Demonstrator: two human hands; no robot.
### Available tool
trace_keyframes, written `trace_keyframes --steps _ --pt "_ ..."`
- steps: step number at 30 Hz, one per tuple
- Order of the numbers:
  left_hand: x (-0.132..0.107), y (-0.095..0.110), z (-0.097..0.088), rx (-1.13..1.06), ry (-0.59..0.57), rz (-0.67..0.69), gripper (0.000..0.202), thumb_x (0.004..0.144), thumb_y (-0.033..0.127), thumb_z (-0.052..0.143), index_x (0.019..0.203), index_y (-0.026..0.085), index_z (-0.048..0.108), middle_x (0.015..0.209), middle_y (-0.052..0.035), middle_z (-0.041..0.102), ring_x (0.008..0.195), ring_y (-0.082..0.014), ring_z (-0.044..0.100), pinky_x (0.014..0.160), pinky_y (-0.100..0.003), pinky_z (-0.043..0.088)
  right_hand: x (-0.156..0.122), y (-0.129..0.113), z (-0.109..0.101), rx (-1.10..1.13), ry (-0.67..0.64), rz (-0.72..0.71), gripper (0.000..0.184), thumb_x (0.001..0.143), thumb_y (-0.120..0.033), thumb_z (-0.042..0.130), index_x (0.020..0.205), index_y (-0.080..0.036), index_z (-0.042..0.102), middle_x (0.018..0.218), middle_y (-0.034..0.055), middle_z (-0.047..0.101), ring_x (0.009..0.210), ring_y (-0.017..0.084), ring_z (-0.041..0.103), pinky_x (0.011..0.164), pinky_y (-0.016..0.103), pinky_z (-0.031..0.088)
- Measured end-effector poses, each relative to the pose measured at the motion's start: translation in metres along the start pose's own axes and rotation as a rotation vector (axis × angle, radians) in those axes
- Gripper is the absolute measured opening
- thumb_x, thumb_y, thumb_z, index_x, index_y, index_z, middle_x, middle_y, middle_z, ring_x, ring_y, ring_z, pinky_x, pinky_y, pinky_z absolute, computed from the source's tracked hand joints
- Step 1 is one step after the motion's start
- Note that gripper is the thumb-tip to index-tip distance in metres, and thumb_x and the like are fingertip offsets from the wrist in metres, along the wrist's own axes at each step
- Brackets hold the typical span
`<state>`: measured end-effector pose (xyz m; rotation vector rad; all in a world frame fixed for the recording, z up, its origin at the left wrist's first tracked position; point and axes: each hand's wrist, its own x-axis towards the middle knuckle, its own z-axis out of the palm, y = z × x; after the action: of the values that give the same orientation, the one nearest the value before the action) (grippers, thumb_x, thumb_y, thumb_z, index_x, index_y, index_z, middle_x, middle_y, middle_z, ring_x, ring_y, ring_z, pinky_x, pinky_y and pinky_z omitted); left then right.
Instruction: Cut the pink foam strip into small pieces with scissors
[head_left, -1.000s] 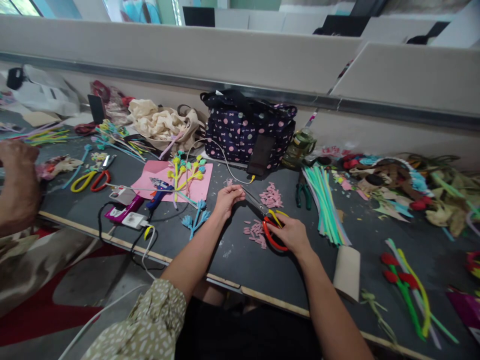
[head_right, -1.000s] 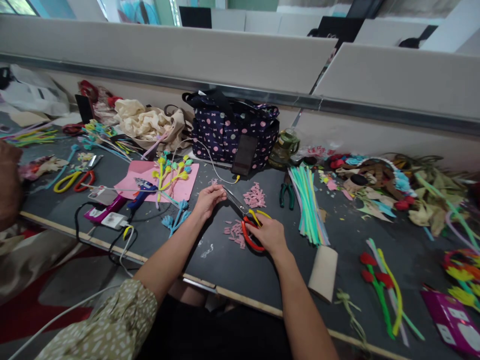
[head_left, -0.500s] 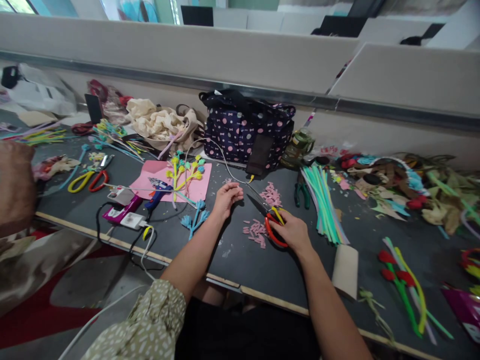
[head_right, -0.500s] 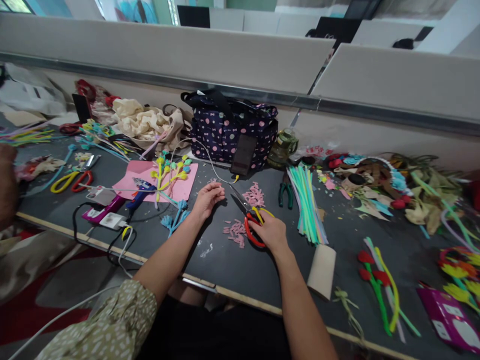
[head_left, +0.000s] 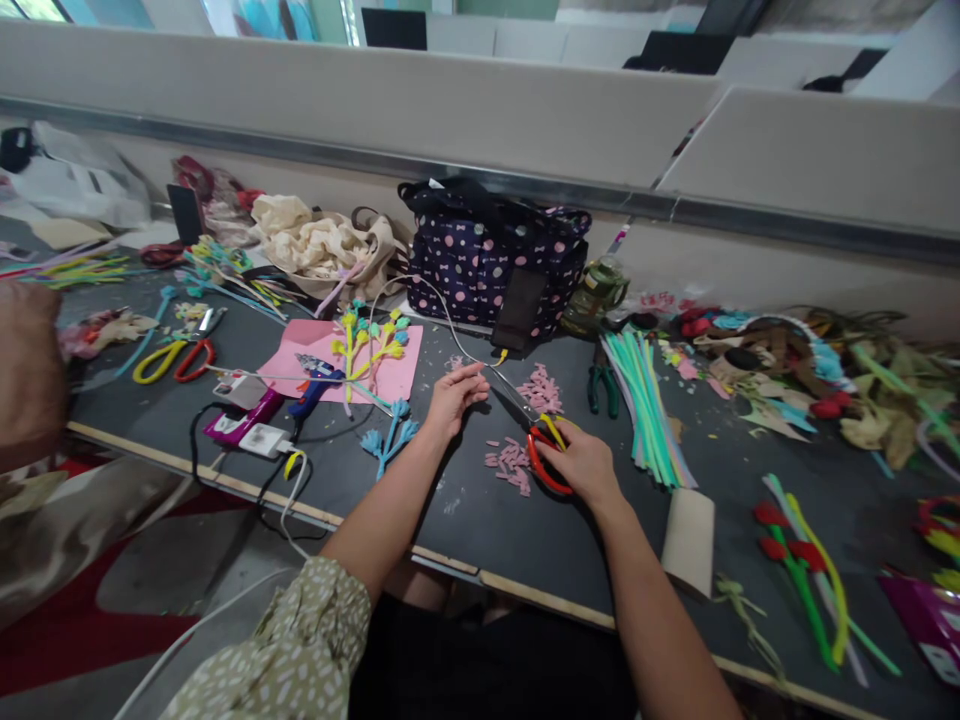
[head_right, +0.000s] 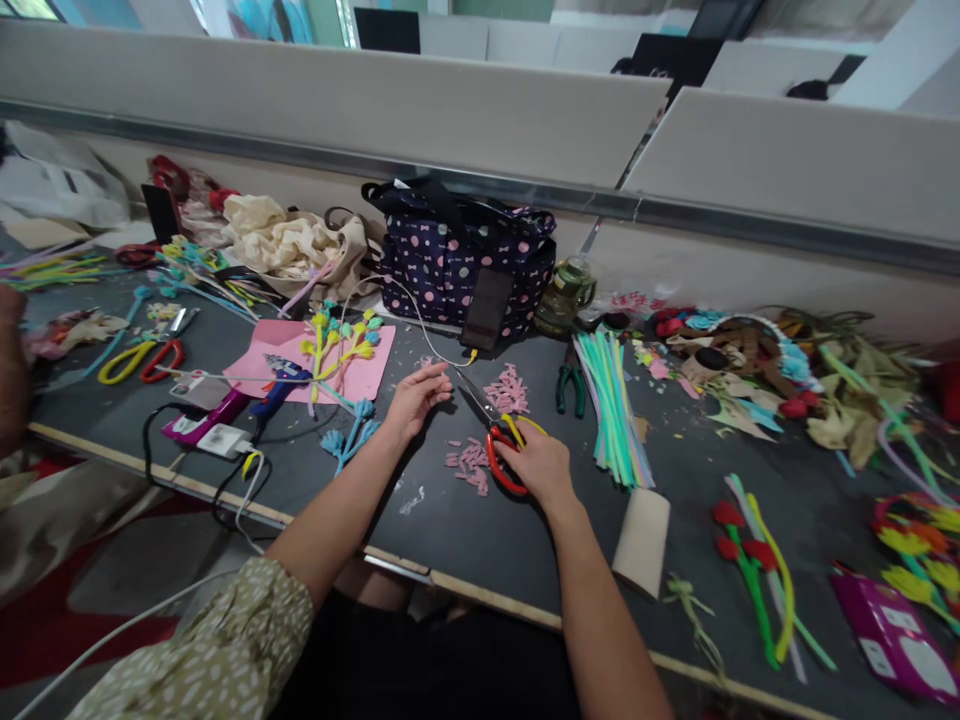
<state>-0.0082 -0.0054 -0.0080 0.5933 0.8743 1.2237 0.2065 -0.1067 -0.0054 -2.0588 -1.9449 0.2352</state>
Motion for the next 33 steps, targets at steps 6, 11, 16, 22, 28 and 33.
trace_keyframes --steps 6,11,16,22,28,33 --pt "0.0011 -0.0023 -0.0005 -0.002 -0.030 0.002 0.027 0.068 0.014 0.075 0.094 0.011 0.069 0.071 -0.0040 0.068 0.064 -0.0111 0.066 0.064 -0.022 0.056 -0.0003 -0.0013 -0.0018 0.011 -0.016 0.012 0.042 0.082 -0.051 0.058 0.113 -0.025 0.068 0.100 0.0043 0.074 0.087 0.025 0.068 0.070 0.031 0.046" --pt "0.0007 -0.0032 -0.0012 0.009 -0.021 0.037 0.035 0.065 0.015 0.079 0.097 0.013 0.067 0.072 -0.0018 0.067 0.062 -0.0107 0.065 0.058 -0.021 0.055 -0.0009 0.0017 0.0021 0.019 0.051 -0.025 0.038 0.081 -0.050 0.058 0.109 -0.027 0.069 0.097 0.0031 0.075 0.081 0.022 0.068 0.067 0.029 0.046" --pt "0.0003 -0.0024 0.0001 -0.011 -0.005 0.017 0.032 0.064 0.013 0.080 0.093 0.011 0.066 0.079 -0.0057 0.070 0.067 -0.0125 0.067 0.061 -0.022 0.056 -0.0007 0.0040 0.0039 0.036 0.056 -0.037 0.039 0.081 -0.051 0.058 0.109 -0.026 0.069 0.100 0.0037 0.074 0.083 0.023 0.068 0.068 0.030 0.047" --pt "0.0002 -0.0019 0.0016 -0.026 -0.002 0.016 0.025 0.064 0.013 0.081 0.084 0.011 0.066 0.078 -0.0052 0.070 0.069 -0.0111 0.068 0.066 -0.021 0.056 -0.0007 0.0061 0.0061 0.044 0.080 -0.048 0.038 0.081 -0.051 0.058 0.108 -0.027 0.070 0.097 0.0025 0.074 0.081 0.022 0.068 0.067 0.029 0.047" --pt "-0.0003 0.0011 0.0020 -0.029 0.031 0.005 0.023 0.065 0.014 0.081 0.082 0.012 0.066 0.073 -0.0018 0.067 0.064 -0.0099 0.066 0.060 -0.019 0.055 -0.0016 0.0043 0.0057 0.043 0.088 -0.062 0.040 0.081 -0.049 0.058 0.111 -0.025 0.069 0.099 0.0048 0.074 0.083 0.023 0.069 0.070 0.031 0.049" --pt "-0.0009 0.0021 0.0012 -0.018 0.024 0.007 0.022 0.066 0.016 0.079 0.082 0.012 0.066 0.075 -0.0027 0.068 0.064 -0.0097 0.065 0.058 -0.019 0.054 -0.0022 0.0028 0.0061 0.071 0.086 -0.105 0.040 0.081 -0.048 0.058 0.112 -0.025 0.069 0.101 0.0047 0.074 0.084 0.023 0.069 0.070 0.031 0.049"
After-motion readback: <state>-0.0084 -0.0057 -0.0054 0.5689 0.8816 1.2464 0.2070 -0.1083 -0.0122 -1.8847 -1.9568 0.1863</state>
